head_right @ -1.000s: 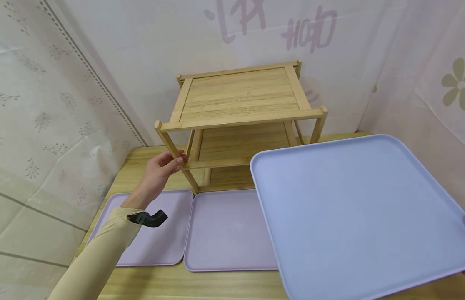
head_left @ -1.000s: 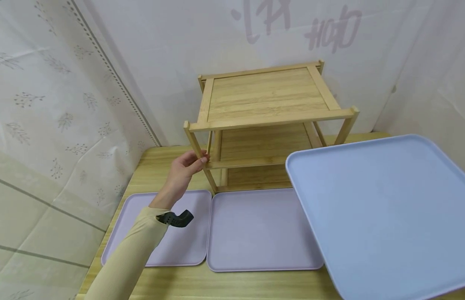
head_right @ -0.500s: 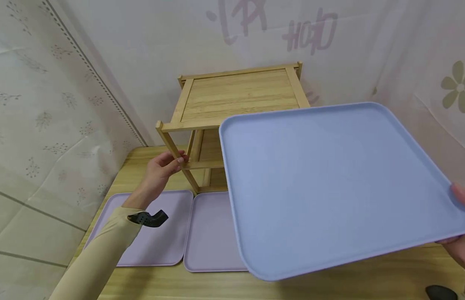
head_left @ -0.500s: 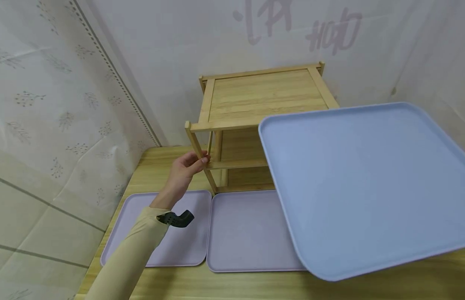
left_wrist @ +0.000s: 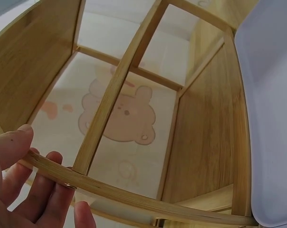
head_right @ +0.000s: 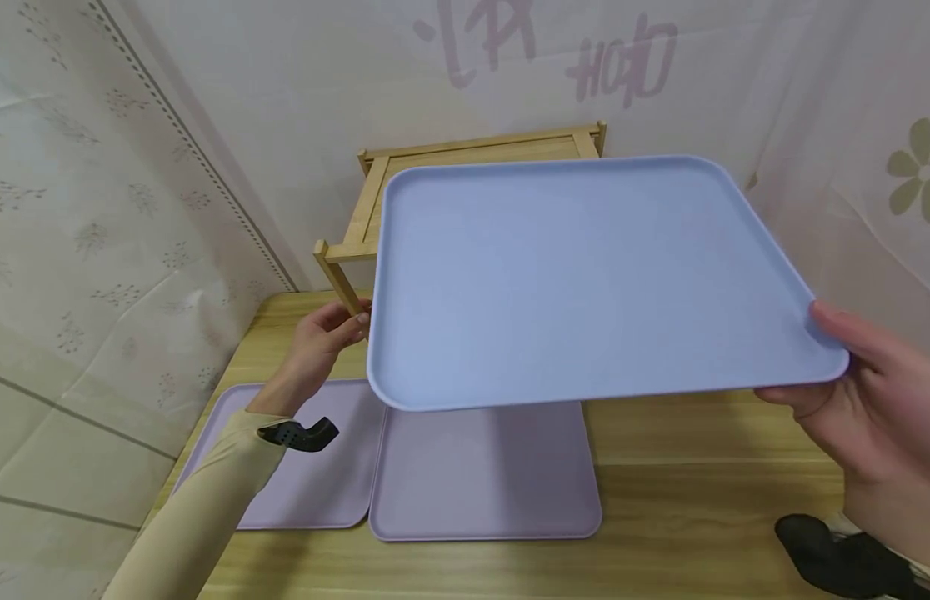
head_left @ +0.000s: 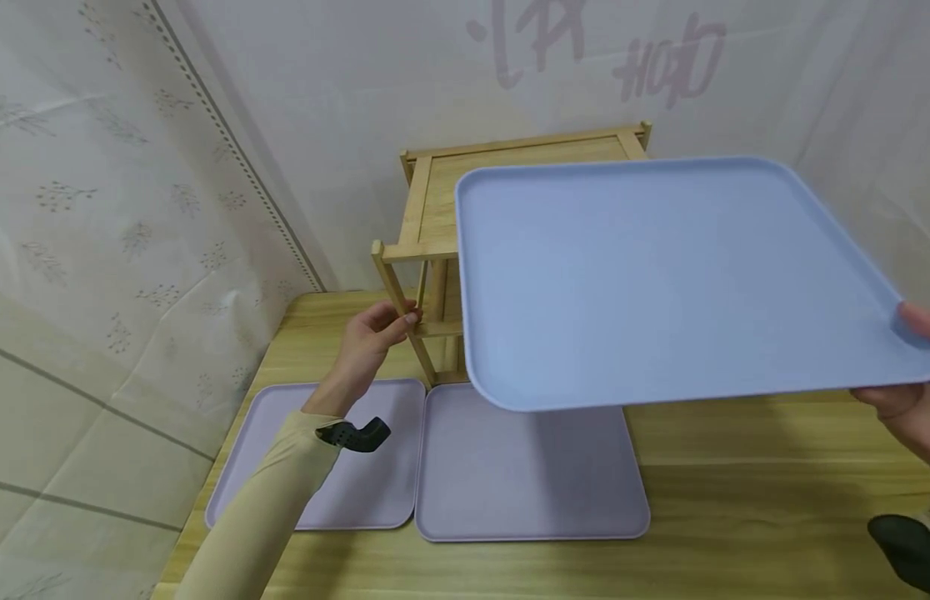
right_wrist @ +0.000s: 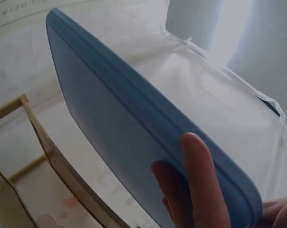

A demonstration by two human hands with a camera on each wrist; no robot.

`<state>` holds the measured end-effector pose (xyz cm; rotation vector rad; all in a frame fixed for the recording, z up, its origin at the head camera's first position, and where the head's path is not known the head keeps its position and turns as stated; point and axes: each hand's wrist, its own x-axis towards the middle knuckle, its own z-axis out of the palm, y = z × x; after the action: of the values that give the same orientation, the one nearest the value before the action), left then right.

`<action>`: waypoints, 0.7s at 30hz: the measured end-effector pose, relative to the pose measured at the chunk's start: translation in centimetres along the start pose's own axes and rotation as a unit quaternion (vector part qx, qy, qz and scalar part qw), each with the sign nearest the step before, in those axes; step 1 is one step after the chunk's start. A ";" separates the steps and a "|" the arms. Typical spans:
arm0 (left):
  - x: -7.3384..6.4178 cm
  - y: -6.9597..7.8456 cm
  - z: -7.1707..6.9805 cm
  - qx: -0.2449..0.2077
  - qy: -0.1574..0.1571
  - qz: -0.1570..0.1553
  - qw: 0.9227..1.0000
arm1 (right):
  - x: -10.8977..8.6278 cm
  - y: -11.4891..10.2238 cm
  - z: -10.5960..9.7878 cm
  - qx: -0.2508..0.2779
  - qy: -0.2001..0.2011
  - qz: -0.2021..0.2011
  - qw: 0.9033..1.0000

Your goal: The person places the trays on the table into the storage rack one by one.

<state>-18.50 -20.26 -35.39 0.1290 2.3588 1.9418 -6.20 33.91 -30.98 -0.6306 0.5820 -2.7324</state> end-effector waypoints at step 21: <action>-0.2 -0.2 -0.2 0.003 0.011 0.014 1.000 | 7.9 4.3 4.3 0.036 -0.068 0.119 0.990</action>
<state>-18.36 -20.49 -35.57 0.1416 2.3903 1.9581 -10.27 25.99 -26.55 -0.6768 0.4896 -2.4550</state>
